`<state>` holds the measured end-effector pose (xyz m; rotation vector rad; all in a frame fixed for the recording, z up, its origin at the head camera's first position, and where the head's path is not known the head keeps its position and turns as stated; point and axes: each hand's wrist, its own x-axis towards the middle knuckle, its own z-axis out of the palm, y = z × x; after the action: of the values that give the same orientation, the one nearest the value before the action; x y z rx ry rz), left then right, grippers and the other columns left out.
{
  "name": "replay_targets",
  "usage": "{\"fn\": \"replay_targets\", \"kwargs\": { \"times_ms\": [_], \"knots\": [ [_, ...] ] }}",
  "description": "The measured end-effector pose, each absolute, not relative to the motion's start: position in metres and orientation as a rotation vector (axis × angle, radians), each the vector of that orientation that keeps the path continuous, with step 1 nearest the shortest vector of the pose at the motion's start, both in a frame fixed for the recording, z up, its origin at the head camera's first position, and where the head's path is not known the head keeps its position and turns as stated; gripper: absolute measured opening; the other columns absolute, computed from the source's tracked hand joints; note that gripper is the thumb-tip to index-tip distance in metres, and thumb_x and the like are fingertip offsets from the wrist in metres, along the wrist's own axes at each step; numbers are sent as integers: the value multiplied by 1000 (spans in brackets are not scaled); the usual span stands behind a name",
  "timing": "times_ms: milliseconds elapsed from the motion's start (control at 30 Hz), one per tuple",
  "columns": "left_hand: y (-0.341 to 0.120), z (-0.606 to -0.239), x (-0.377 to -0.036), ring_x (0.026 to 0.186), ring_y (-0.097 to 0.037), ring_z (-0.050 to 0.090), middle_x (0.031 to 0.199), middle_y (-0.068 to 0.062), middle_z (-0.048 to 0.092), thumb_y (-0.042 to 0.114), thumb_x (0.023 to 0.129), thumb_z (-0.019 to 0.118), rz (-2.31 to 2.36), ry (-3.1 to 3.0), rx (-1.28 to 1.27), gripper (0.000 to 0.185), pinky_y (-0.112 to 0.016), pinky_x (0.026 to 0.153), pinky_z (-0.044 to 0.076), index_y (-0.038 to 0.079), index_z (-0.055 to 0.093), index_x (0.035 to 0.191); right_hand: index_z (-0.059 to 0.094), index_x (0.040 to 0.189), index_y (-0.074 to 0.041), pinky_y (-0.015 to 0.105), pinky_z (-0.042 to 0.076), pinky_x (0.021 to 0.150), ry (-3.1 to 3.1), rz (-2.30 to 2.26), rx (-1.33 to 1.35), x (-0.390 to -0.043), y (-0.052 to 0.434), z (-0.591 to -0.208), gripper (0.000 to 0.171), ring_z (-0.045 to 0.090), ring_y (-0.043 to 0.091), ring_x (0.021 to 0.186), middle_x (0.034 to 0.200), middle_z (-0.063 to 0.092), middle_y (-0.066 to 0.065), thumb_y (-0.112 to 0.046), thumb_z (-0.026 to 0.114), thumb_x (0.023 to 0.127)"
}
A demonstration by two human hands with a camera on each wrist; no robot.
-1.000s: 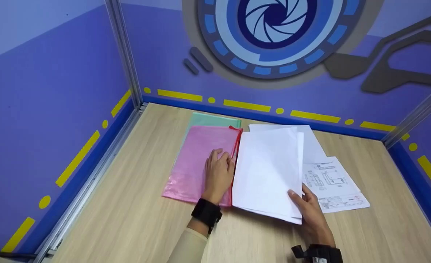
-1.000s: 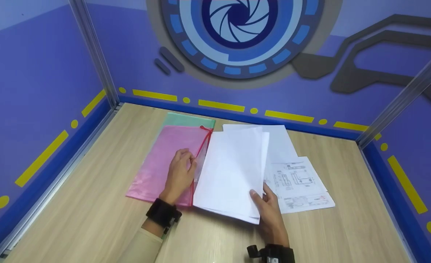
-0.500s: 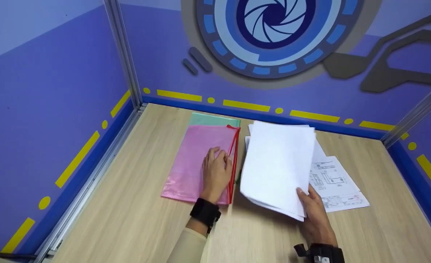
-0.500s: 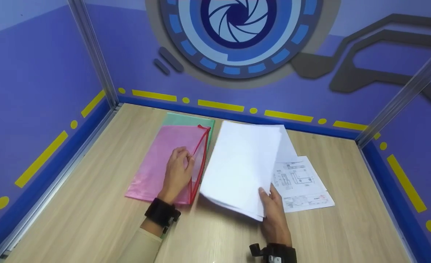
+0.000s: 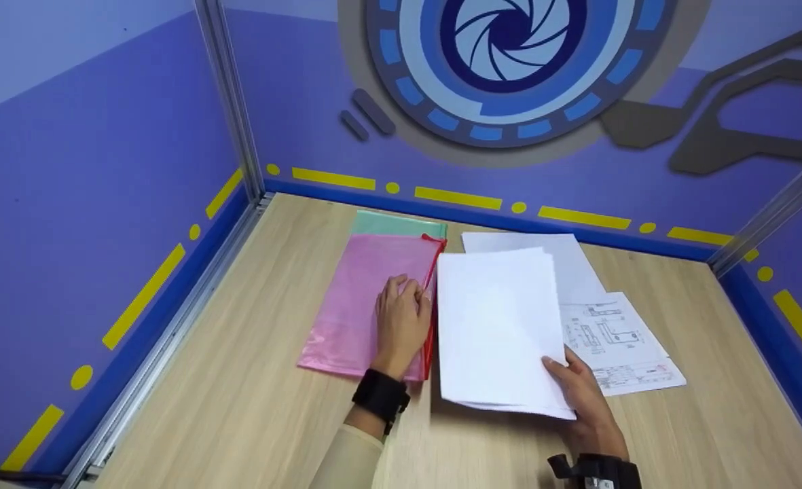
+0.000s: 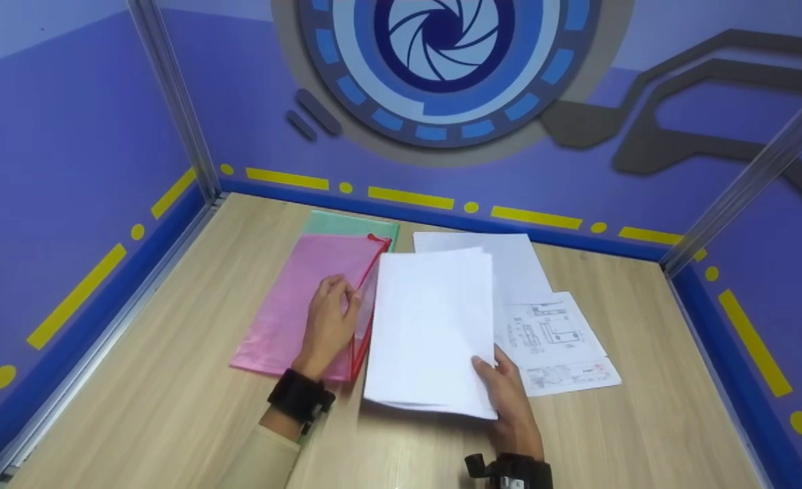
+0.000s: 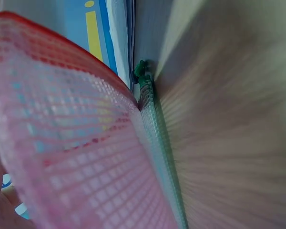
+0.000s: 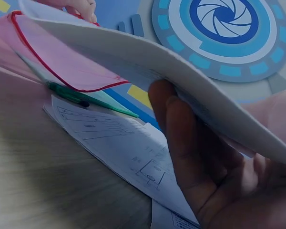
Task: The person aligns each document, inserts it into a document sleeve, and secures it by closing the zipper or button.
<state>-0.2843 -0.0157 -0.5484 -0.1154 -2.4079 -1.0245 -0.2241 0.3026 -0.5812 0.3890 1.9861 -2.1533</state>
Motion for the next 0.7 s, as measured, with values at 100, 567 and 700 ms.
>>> {"fn": "replay_targets", "kwargs": {
  "times_ms": [100,567,700],
  "knots": [
    [-16,-550,-284,129,-32,58,127,-20,64,17,104,65,-998,-2421,-116,21,-52,103,45,10,59,84,36,165,-14,33,59,75,1984,-2123,380,-224,300,-583,63,74,24,94,114,75,8,-17,61,107],
    [-26,-542,-280,151,-48,36,154,-26,50,23,106,62,-1039,-2723,-368,27,-74,116,28,11,59,82,36,164,-13,34,59,75,2117,-2137,327,-227,283,-583,57,73,23,94,121,70,9,-12,54,110],
    [-22,-541,-279,153,-48,32,159,-26,45,23,105,62,-1082,-2711,-405,26,-74,117,25,12,60,81,36,164,-13,34,58,76,2168,-2112,303,-226,280,-582,57,72,23,94,127,66,11,-12,54,110]
  ]
}}
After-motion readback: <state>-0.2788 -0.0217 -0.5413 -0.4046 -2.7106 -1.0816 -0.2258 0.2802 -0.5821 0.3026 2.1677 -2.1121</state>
